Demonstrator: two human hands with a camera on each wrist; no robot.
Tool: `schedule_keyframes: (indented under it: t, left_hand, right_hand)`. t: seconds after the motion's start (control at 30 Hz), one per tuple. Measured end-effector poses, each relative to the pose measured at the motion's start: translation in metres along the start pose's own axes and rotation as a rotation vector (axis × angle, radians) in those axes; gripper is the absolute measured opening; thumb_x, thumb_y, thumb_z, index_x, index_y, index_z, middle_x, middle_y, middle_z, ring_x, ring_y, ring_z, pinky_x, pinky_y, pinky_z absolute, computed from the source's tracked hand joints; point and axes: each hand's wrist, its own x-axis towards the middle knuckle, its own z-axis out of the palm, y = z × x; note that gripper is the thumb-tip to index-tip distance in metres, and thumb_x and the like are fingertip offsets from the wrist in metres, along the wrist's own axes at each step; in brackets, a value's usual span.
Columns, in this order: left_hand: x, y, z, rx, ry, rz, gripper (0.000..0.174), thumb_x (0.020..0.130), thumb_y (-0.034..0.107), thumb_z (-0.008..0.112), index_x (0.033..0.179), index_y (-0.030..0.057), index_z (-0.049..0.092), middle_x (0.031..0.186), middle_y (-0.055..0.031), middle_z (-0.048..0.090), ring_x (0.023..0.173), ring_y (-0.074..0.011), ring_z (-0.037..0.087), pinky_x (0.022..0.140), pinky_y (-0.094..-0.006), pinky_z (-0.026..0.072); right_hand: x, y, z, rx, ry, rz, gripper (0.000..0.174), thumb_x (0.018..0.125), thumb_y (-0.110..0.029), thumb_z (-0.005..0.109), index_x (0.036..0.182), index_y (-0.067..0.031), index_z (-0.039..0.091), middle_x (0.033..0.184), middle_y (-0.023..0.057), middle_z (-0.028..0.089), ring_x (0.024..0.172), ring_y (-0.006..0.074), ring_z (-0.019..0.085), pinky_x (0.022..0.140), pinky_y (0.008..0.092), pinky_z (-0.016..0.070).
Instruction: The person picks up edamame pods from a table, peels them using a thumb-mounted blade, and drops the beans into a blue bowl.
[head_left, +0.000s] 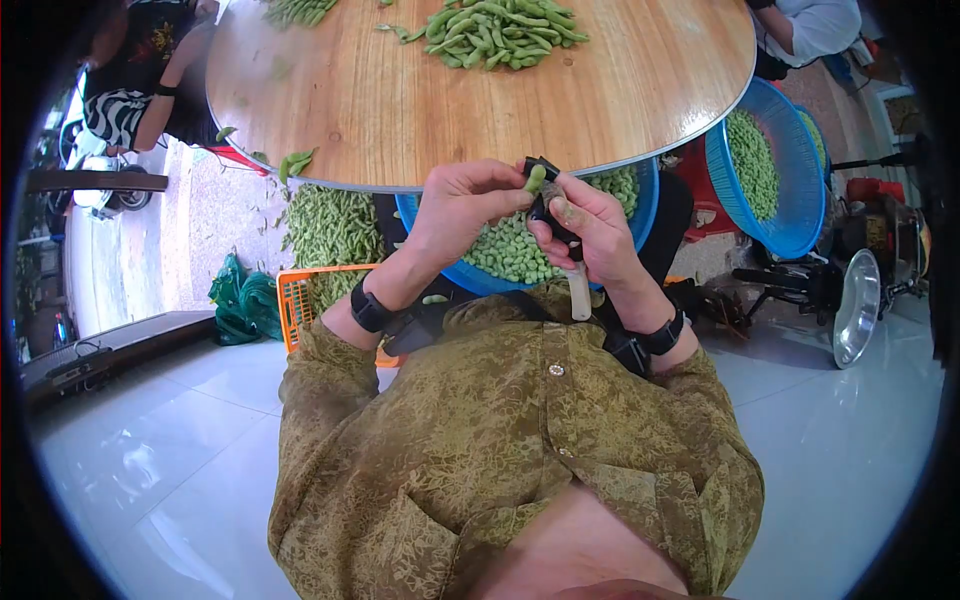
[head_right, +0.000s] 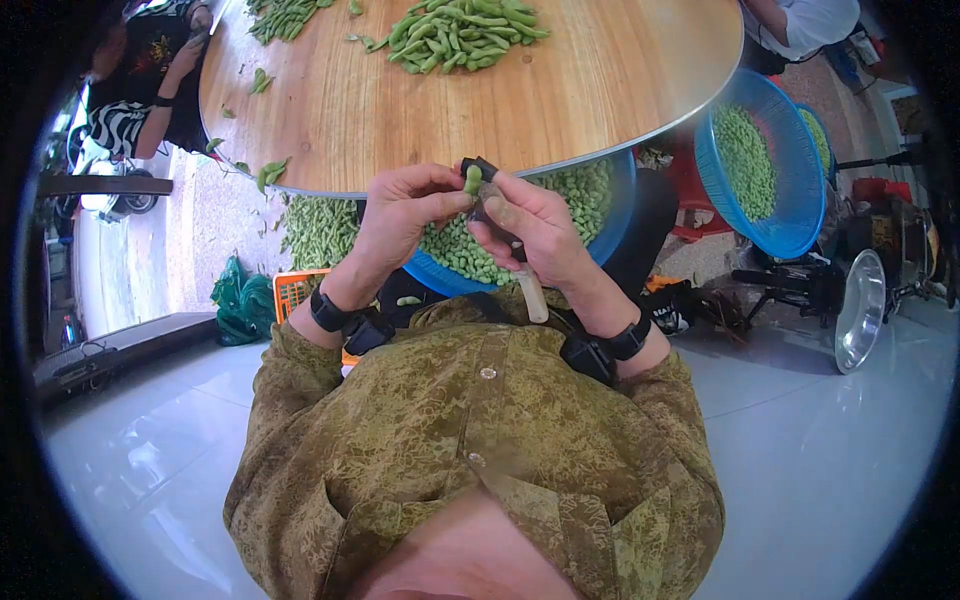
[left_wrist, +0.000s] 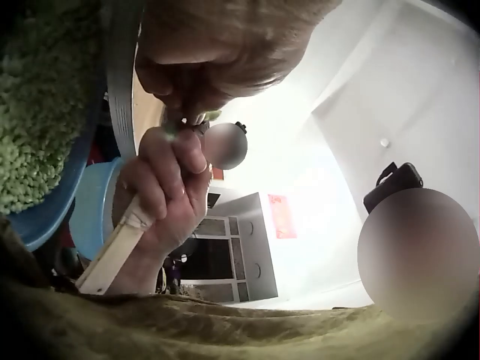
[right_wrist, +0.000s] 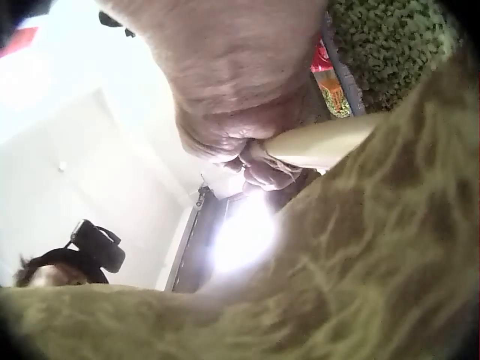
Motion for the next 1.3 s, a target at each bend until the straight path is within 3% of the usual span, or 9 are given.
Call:
schedule_keyframes:
  t: [0.27,0.43,0.57,0.63,0.77,1.0,1.1,1.17,1.3]
  left_hand:
    - [0.005,-0.007,-0.004,0.111,0.028,0.146,0.014,0.08,0.002,0.071,0.093,-0.0003,0.07,0.082,-0.0016,0.067,0.07,-0.0062,0.057,0.062,-0.0204,0.0444]
    - [0.012,-0.005,-0.021,-0.441,-0.233,-0.332,0.016,0.08,-0.002,0.068,0.096,-0.0002,0.067,0.081,-0.0028,0.066,0.067,-0.0093,0.058,0.062,-0.0222,0.0459]
    - [0.013,-0.009,-0.016,-0.577,-0.376,-0.357,0.01,0.083,0.001,0.066,0.093,0.0001,0.066,0.079,-0.0018,0.065,0.066,-0.0114,0.06,0.061,-0.0239,0.0474]
    - [0.006,0.0,0.003,0.239,-0.001,0.038,0.006,0.083,0.002,0.066,0.087,-0.0001,0.063,0.076,-0.0044,0.064,0.064,-0.0156,0.061,0.059,-0.0272,0.0481]
    - [-0.001,0.002,0.007,0.867,0.076,0.647,0.015,0.075,0.002,0.07,0.087,0.0004,0.06,0.074,-0.0121,0.057,0.061,-0.0271,0.059,0.056,-0.0321,0.0471]
    - [0.001,0.0,0.006,1.171,0.096,0.922,0.012,0.077,0.006,0.07,0.085,0.0008,0.063,0.073,-0.012,0.059,0.062,-0.0282,0.06,0.053,-0.0325,0.0467]
    - [0.001,0.001,0.007,0.744,0.086,0.626,0.011,0.081,0.008,0.069,0.086,-0.0016,0.066,0.071,-0.0116,0.061,0.06,-0.0208,0.06,0.054,-0.0281,0.0459]
    - [0.0,0.01,0.005,0.193,0.022,-0.123,0.019,0.087,0.011,0.066,0.1,-0.0032,0.066,0.078,-0.0041,0.065,0.063,-0.0094,0.058,0.055,-0.0248,0.0456]
    - [-0.003,-0.001,0.01,0.279,0.025,-0.007,0.017,0.087,0.01,0.065,0.096,-0.0039,0.066,0.067,-0.0077,0.06,0.062,-0.0084,0.055,0.055,-0.0264,0.0454]
  right_hand:
    - [0.004,0.004,0.001,-0.07,0.084,-0.059,0.031,0.098,-0.023,0.051,0.12,-0.0008,0.055,0.074,0.0008,0.056,0.048,0.0035,0.041,0.041,0.017,0.0329]
    - [0.004,0.004,-0.017,0.1,-0.051,0.03,0.026,0.096,-0.019,0.053,0.115,-0.0005,0.057,0.072,0.0038,0.056,0.047,0.0051,0.041,0.04,0.0182,0.0325]
    - [0.006,0.005,-0.021,0.301,-0.023,0.132,0.027,0.096,-0.017,0.053,0.118,-0.0011,0.056,0.074,0.0069,0.056,0.048,0.0062,0.04,0.039,0.0185,0.0325]
    - [0.007,0.005,-0.019,0.337,0.059,0.141,0.029,0.096,-0.017,0.053,0.12,-0.0013,0.055,0.074,0.0073,0.056,0.048,0.0063,0.04,0.039,0.0182,0.0324]
    - [0.007,0.006,-0.015,0.45,0.006,0.15,0.033,0.097,-0.019,0.052,0.127,-0.0038,0.052,0.076,0.0061,0.054,0.048,0.0058,0.038,0.038,0.0168,0.0309]
    - [0.006,0.013,-0.014,0.514,0.031,0.146,0.028,0.097,-0.022,0.052,0.119,-0.0044,0.054,0.077,0.0057,0.054,0.048,0.0054,0.038,0.037,0.0167,0.0309]
    - [0.004,0.014,-0.014,0.394,0.089,0.103,0.022,0.096,-0.022,0.054,0.11,-0.0043,0.057,0.076,0.007,0.056,0.05,0.0054,0.041,0.037,0.0172,0.0321]
    - [0.001,0.013,-0.014,0.309,0.12,0.077,0.019,0.096,-0.02,0.055,0.106,-0.0041,0.058,0.076,0.0063,0.056,0.05,0.0053,0.042,0.038,0.0175,0.0323]
    - [0.001,0.018,-0.02,-0.385,0.238,-0.134,0.012,0.093,-0.012,0.059,0.099,-0.001,0.06,0.075,0.0027,0.057,0.052,0.0081,0.046,0.043,0.0223,0.0374]
